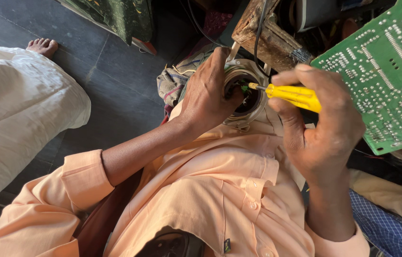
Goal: The person sits at a cluttered repair workbench and uses a yellow-handled screwdriver to work on a small electrical component with a green circuit board, tightening and adjusting its parts. They then turn the component over, handle its attached wires, and reposition it while continuing to work on it by hand.
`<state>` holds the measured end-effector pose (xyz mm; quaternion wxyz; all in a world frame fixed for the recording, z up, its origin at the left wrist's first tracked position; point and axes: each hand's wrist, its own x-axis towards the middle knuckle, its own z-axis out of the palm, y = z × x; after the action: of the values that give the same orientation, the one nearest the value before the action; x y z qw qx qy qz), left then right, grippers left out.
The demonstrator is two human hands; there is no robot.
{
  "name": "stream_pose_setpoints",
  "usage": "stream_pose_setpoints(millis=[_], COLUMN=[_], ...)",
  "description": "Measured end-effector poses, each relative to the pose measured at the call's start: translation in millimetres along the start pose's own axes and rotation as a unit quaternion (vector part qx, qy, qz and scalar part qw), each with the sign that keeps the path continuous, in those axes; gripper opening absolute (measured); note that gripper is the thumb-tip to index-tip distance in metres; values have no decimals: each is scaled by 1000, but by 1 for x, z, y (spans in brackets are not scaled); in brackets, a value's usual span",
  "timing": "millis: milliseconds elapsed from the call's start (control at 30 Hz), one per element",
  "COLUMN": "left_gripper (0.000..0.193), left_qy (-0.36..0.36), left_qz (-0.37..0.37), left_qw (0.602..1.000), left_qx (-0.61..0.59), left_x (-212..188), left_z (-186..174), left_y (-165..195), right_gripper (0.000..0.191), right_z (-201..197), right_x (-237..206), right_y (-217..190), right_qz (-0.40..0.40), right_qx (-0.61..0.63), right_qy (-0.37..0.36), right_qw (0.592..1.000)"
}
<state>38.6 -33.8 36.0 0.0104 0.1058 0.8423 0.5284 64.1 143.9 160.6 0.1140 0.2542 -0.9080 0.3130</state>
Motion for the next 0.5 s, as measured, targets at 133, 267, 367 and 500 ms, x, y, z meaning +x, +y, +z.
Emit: stream_pose_setpoints(millis=[133,267,367,500], left_gripper=[73,73,71,69], left_qy=[7,9,3,-5], left_qz=[5,6,4,-10], left_qw=[1000,1000,1000,1000], left_qx=[0,0,-8,-7], left_x=[-1,-1,0,0], left_z=[2,3,3,1], left_y=[-3,-3,-2,-3], right_gripper=[45,47,54,57], right_z=[-9,-4,1,0], right_x=[2,7,11,2], right_y=[-3,-2,0,-7], right_qz=[20,12,-13,20], right_qx=[16,-8,-35,-9], right_qy=[-54,-17,5,-17], right_qw=[998,1000,999,1000])
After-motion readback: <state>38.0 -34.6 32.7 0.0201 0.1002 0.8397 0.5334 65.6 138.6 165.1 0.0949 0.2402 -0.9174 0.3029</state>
